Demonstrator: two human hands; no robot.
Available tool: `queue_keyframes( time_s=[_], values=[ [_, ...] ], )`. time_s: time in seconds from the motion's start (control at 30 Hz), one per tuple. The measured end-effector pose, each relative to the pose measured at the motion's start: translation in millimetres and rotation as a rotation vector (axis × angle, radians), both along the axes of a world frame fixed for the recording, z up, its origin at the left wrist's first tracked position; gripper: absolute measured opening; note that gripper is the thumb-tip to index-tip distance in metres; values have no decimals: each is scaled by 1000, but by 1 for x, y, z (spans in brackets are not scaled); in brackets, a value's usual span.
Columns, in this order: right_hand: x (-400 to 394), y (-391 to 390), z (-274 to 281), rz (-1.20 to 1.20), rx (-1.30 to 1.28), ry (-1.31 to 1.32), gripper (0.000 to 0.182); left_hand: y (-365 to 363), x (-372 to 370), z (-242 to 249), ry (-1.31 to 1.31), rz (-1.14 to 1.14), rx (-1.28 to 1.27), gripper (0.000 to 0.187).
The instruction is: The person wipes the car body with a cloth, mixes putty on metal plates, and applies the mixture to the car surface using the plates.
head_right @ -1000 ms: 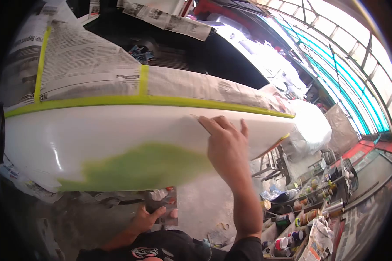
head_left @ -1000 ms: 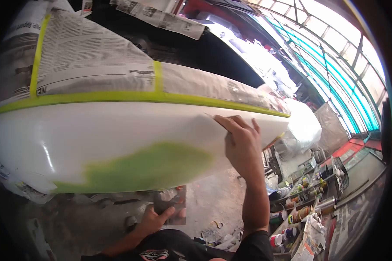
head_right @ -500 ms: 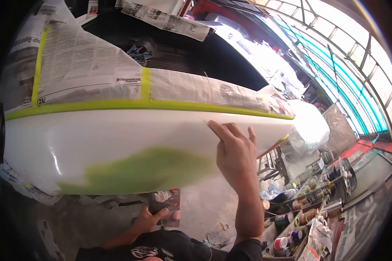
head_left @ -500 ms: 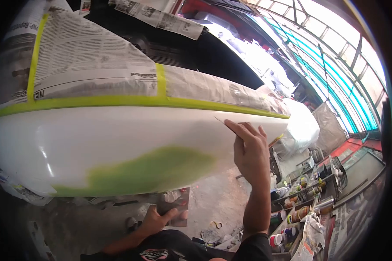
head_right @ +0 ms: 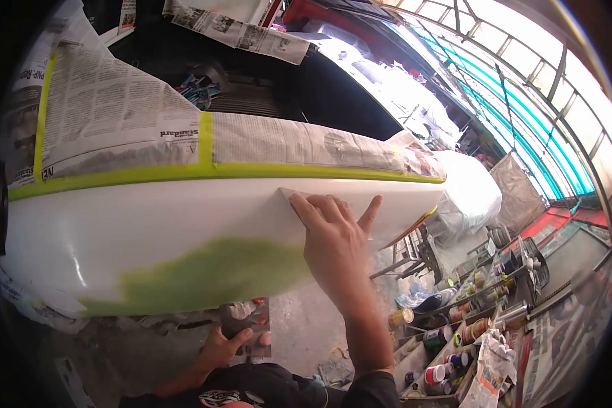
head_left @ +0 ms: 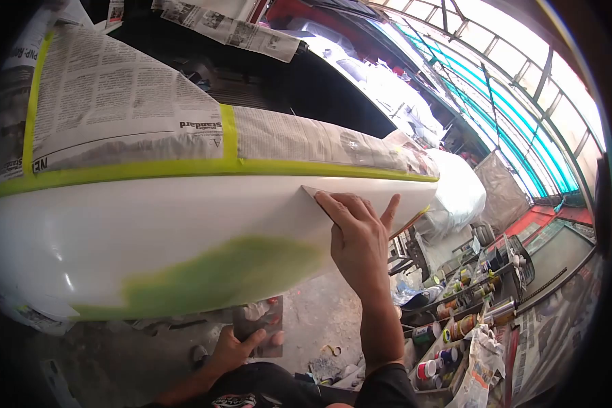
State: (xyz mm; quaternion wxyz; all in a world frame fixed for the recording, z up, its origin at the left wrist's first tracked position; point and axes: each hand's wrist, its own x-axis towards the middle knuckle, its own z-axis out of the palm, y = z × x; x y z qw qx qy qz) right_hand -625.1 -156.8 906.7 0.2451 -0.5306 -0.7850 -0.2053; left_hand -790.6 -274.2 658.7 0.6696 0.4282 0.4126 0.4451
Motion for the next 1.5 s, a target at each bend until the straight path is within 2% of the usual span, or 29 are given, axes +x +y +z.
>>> queue_keyframes(
  time_s=[0.43, 0.83, 1.33, 1.5],
  values=[
    [7, 2, -12, 6, 86, 28, 46, 2, 2, 12, -43, 38, 70, 24],
    [8, 1, -20, -14, 96, 2, 46, 3, -1, 6, 9, -50, 26, 25],
    [3, 11, -29, -18, 132, 13, 44, 1, 0, 6, 6, 33, 93, 22],
    [10, -11, -24, 13, 120, -19, 45, 3, -6, 11, 27, -46, 44, 28]
  ],
)
